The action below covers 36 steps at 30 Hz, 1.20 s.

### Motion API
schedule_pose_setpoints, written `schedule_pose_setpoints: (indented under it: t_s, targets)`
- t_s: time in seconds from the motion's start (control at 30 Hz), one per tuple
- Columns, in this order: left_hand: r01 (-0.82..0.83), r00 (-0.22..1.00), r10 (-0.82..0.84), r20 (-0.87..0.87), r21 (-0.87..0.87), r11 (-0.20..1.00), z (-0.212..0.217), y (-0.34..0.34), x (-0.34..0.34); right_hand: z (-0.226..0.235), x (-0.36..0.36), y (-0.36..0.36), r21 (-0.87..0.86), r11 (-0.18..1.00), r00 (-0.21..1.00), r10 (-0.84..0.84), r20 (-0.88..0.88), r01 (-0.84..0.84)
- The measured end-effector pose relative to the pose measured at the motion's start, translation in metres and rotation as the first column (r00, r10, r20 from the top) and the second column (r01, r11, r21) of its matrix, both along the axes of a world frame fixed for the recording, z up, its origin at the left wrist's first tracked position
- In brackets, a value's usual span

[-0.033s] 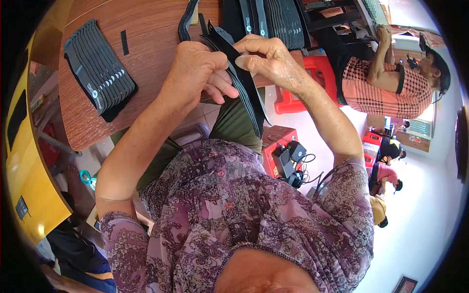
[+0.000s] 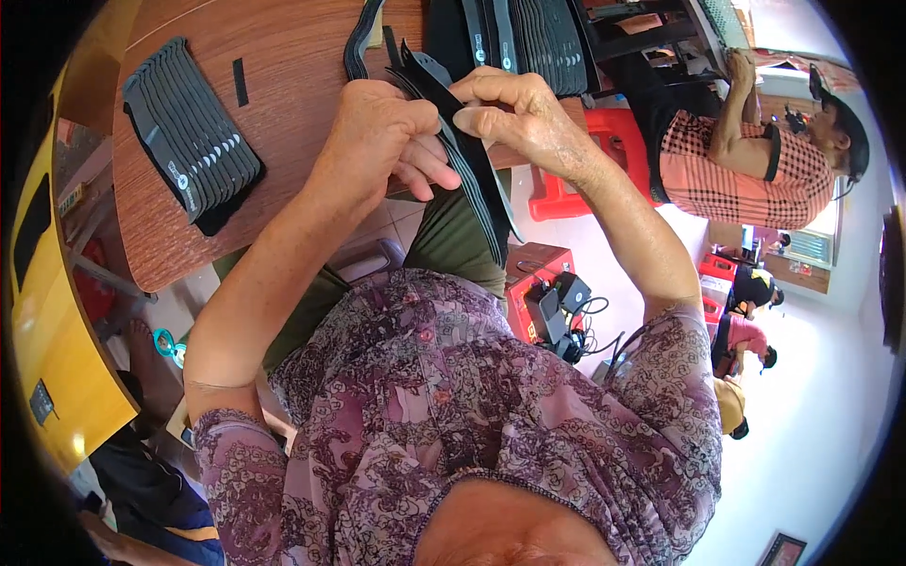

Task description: The recorder is inspecting, flipping over, and stacking manufactured black textile storage bags at a workshop table.

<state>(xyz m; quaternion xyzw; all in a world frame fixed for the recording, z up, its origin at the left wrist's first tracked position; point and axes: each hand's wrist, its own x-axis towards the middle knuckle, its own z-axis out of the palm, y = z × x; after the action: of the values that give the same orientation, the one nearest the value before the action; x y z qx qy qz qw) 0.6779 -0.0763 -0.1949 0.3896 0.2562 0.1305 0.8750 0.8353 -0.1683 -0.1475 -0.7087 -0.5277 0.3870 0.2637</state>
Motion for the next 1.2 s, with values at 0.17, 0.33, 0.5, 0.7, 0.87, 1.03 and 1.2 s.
schedule_pose_setpoints:
  t_s: [0.17, 0.33, 0.5, 0.7, 0.87, 1.03, 1.2]
  targets:
    - [-0.009, 0.998, 0.008, 0.069, 0.004, 1.0, -0.003, 0.0, -0.002, -0.005, 0.002, -0.001, -0.004, 1.0, 0.996, -0.002, -0.09, 0.002]
    - [0.004, 0.997, -0.006, 0.076, 0.024, 1.0, -0.007, -0.001, -0.001, -0.005, 0.0, 0.0, 0.033, 0.995, 0.989, 0.091, 0.116, -0.096]
    - [-0.008, 0.998, 0.004, 0.063, 0.062, 0.998, -0.01, -0.002, -0.002, -0.006, -0.003, 0.003, 0.095, 0.986, 0.98, 0.123, 0.155, -0.139]
    - [0.006, 0.998, -0.013, 0.059, 0.118, 0.993, -0.011, -0.005, 0.001, -0.001, -0.015, 0.004, 0.149, 0.986, 0.986, 0.056, 0.157, -0.08]
    - [-0.003, 0.999, 0.015, -0.052, 0.228, 0.974, -0.01, -0.011, 0.003, -0.012, -0.022, 0.002, 0.233, 0.957, 0.928, 0.08, 0.364, -0.174]
    - [-0.086, 0.994, 0.102, -0.045, 0.275, 0.957, -0.012, -0.014, 0.006, -0.016, -0.024, -0.004, 0.306, 0.941, 0.916, 0.013, 0.4, -0.147]
    - [-0.094, 0.995, 0.101, -0.01, 0.283, 0.955, -0.017, -0.017, 0.002, -0.022, -0.019, -0.006, 0.353, 0.924, 0.934, 0.01, 0.357, -0.145]
